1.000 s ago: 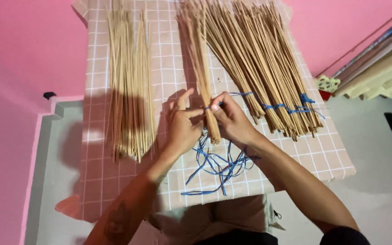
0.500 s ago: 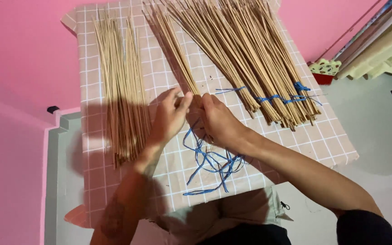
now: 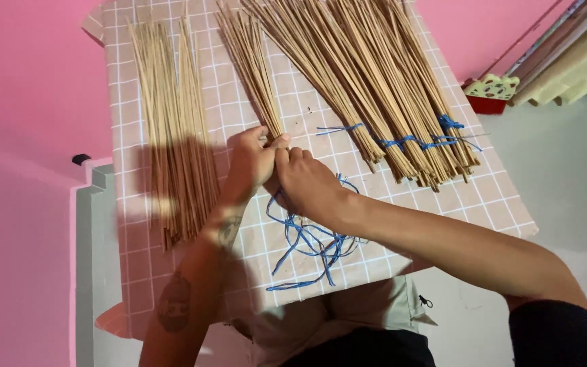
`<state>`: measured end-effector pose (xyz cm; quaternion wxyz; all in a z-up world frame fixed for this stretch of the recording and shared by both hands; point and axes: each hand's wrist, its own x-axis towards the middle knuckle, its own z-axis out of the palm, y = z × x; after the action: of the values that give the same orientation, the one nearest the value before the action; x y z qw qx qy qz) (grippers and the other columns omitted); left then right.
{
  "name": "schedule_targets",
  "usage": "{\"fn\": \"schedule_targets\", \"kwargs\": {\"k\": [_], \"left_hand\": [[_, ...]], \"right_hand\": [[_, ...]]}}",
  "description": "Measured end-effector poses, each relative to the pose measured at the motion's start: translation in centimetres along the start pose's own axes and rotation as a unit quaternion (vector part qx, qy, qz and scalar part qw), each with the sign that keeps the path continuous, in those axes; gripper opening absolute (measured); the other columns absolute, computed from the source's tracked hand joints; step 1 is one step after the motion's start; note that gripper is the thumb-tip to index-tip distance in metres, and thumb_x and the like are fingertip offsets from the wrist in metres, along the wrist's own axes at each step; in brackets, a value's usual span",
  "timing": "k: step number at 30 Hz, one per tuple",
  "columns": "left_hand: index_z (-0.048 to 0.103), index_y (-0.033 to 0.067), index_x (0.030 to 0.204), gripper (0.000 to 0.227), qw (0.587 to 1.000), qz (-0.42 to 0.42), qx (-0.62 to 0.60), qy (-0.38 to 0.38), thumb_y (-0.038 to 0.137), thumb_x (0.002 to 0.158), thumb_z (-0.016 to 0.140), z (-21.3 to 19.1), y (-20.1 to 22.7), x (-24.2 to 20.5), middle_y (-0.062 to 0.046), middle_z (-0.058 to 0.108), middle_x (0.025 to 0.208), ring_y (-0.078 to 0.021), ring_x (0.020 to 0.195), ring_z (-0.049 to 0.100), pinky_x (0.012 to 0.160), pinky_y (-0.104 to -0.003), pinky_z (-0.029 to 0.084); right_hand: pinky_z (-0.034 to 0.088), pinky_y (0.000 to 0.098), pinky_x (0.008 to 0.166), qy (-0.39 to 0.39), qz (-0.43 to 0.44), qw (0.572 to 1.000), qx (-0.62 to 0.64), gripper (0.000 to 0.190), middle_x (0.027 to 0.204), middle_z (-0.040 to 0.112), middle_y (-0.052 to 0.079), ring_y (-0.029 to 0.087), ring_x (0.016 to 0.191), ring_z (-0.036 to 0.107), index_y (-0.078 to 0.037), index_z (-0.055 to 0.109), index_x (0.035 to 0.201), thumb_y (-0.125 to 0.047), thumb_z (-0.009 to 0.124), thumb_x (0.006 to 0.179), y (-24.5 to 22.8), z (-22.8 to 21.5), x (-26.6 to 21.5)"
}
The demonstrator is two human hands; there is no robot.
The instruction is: Bundling and tying thin wooden sticks together using a plastic string on a table.
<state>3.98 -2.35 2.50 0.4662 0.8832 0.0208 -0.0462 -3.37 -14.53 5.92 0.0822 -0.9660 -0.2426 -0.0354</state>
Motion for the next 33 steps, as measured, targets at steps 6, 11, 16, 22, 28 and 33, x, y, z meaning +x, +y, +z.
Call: {"fn": "schedule_targets", "kwargs": {"k": [6, 11, 16, 22, 28, 33], "left_hand": [[0.080, 0.0269, 0.094, 0.029, 0.932, 0.178, 0.209, 0.235, 0.055, 0.089, 0.072, 0.7, -4.0, 1.7, 0.001, 0.074, 0.079, -0.0232, 0.080, 0.075, 0.074, -0.039, 0.058], [0.070, 0.0098, 0.121, 0.034, 0.936, 0.305, 0.167, 0.057, 0.013, 0.087, 0.067, -5.0, -0.1, -4.4, -0.015, 0.072, 0.100, -0.0383, 0.098, 0.070, 0.088, -0.047, 0.054], [0.060, 0.0008, 0.134, 0.053, 0.972, 0.209, 0.058, -0.089, 0.004, 0.082, 0.073, -4.5, 0.2, -6.2, -0.019, 0.067, 0.110, -0.0352, 0.101, 0.071, 0.079, -0.037, 0.063], [0.068, -0.0032, 0.122, 0.047, 0.963, 0.233, -0.129, -0.048, -0.003, 0.076, 0.079, -2.8, -2.2, -5.1, -0.023, 0.070, 0.103, -0.0332, 0.093, 0.075, 0.079, -0.039, 0.064], [0.067, -0.0023, 0.126, 0.048, 0.957, 0.180, -0.218, -0.069, -0.011, 0.080, 0.078, -3.2, -1.9, -5.5, -0.016, 0.073, 0.102, -0.0154, 0.094, 0.070, 0.081, -0.028, 0.063], [0.061, 0.0025, 0.130, 0.049, 0.959, 0.194, -0.192, -0.080, -0.008, 0.085, 0.076, -2.8, -1.4, -5.4, -0.018, 0.076, 0.103, -0.0172, 0.092, 0.072, 0.085, -0.029, 0.063]], "right_hand": [[0.060, 0.0521, 0.070, -0.031, 0.010, 0.994, 0.108, 0.039, 0.095, 0.063, 0.028, 0.051, 0.088, 0.069, 0.006, 0.048, 0.105, -0.011, 0.070, 0.078, 1.3, 0.6, 0.6], [0.060, 0.0551, 0.072, -0.042, 0.021, 0.985, 0.165, 0.038, 0.096, 0.066, 0.030, 0.052, 0.088, 0.070, 0.006, 0.051, 0.104, -0.005, 0.074, 0.076, 1.4, -1.0, 0.8], [0.060, 0.0544, 0.075, -0.059, 0.008, 0.981, 0.185, 0.037, 0.094, 0.069, 0.027, 0.050, 0.088, 0.072, 0.004, 0.056, 0.105, -0.008, 0.076, 0.077, 1.9, -2.2, 1.7], [0.057, 0.0601, 0.083, -0.101, 0.039, 0.967, 0.229, 0.026, 0.094, 0.072, 0.032, 0.055, 0.095, 0.069, 0.006, 0.061, 0.105, -0.016, 0.066, 0.091, -0.2, -7.1, 1.5], [0.058, 0.0561, 0.082, -0.090, 0.056, 0.968, 0.226, 0.018, 0.092, 0.076, 0.024, 0.049, 0.097, 0.071, 0.000, 0.067, 0.101, -0.016, 0.064, 0.094, 2.9, -4.0, 2.6], [0.055, 0.0561, 0.088, -0.113, 0.099, 0.962, 0.229, 0.027, 0.093, 0.075, 0.027, 0.049, 0.103, 0.069, -0.003, 0.074, 0.098, -0.027, 0.063, 0.093, 2.8, -5.4, 2.0]]}}
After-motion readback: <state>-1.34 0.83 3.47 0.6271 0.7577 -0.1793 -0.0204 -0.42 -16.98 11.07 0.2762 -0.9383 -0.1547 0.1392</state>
